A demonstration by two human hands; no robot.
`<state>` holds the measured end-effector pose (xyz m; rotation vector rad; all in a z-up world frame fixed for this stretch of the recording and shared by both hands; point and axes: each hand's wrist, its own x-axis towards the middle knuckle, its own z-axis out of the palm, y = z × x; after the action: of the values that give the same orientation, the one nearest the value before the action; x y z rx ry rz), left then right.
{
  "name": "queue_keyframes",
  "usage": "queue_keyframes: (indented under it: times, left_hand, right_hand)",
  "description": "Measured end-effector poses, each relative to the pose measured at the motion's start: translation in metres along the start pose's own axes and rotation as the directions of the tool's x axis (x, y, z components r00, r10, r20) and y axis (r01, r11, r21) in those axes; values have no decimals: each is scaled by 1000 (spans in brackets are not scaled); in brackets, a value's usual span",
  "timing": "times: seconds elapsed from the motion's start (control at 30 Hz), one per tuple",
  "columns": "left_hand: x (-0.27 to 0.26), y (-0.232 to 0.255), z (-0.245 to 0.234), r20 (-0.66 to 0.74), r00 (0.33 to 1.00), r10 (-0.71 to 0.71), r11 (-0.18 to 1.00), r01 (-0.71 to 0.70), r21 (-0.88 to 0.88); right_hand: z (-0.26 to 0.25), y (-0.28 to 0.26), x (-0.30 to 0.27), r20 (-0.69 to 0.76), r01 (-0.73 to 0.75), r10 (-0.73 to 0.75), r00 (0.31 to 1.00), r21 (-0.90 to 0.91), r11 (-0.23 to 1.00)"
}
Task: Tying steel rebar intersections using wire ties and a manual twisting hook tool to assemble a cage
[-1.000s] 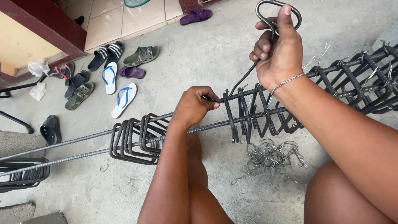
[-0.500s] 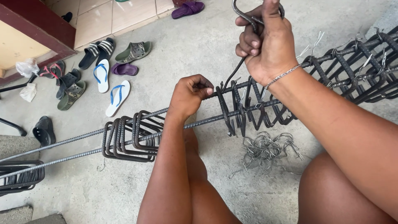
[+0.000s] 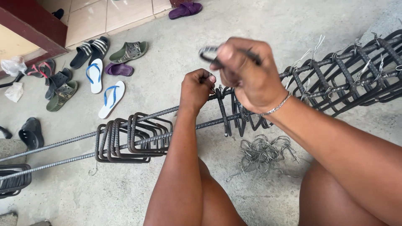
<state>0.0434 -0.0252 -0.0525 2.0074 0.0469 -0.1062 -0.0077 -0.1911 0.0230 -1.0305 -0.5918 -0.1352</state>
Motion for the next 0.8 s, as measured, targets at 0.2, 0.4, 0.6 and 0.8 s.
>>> queue_keyframes:
  times: [0.2,0.4,0.6,0.8]
  left_hand:
    - [31,-36,16,-55,989,140,984,-145,-102]
    - [26,-11,14,12,1000,-27,983,25,184]
    - [32,-4,17,83,995,-60,956,34,291]
    - [42,-2,25,210,976,-51,888,-51,457]
  right_hand:
    - [18,-14,-17,198,-5,97,975,-422,907]
    - [35,-17,-35,449,-13,193,872,-372,928]
    - [46,-16,-45,678,217,233,697,-509,833]
    - [50,-26,-40,667,178,288,687,-539,823]
